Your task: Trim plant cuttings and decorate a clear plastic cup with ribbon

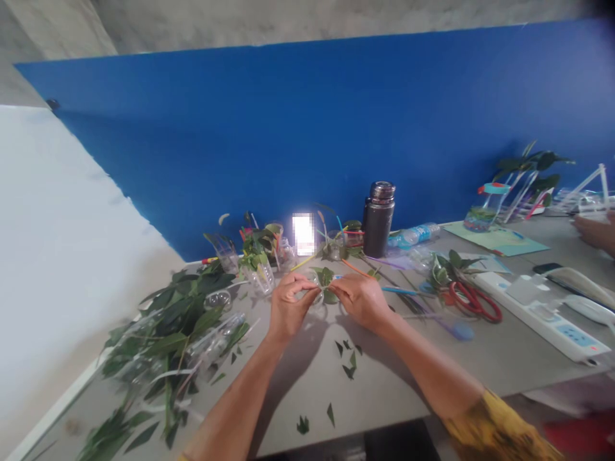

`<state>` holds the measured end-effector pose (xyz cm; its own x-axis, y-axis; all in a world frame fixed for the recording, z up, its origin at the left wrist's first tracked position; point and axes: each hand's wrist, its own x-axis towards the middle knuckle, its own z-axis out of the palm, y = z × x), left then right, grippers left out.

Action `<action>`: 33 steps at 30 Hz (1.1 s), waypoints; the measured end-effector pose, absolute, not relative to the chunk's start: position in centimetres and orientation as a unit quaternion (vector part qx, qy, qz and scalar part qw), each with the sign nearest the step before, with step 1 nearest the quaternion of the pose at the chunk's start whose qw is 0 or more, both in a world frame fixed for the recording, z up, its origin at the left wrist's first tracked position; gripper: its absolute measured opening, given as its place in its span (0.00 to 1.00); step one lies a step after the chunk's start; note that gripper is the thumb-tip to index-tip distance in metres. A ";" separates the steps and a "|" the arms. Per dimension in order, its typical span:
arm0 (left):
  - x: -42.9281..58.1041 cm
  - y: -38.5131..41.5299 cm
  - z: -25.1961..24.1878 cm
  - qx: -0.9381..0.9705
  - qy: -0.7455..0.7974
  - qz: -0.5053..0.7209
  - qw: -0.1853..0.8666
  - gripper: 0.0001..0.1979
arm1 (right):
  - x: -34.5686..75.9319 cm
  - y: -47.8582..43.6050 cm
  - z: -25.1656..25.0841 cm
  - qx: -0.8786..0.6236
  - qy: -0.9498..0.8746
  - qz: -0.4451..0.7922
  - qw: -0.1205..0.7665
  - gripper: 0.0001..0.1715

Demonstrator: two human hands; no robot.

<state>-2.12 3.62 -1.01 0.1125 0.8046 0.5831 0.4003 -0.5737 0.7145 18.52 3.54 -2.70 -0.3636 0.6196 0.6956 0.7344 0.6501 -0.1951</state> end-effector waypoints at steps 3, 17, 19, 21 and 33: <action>-1.9 3.4 -0.6 0.709 0.418 0.526 0.215 0.07 | 18.5 3.5 -2.7 -0.400 -0.815 -0.107 0.406 0.15; -0.7 1.9 0.0 0.675 0.444 0.524 0.269 0.14 | 17.1 2.3 -2.8 -0.393 -0.774 -0.248 0.430 0.14; -0.4 1.9 0.0 0.659 0.459 0.531 0.271 0.13 | 16.3 2.0 -3.3 -0.402 -0.781 -0.262 0.398 0.17; -0.3 2.1 -0.2 0.640 0.477 0.535 0.276 0.11 | 15.5 1.7 -3.6 -0.414 -0.785 -0.268 0.375 0.19; -1.1 3.2 -0.3 0.615 0.515 0.539 0.258 0.10 | 14.2 -0.3 -3.3 -0.455 -0.817 -0.151 0.321 0.46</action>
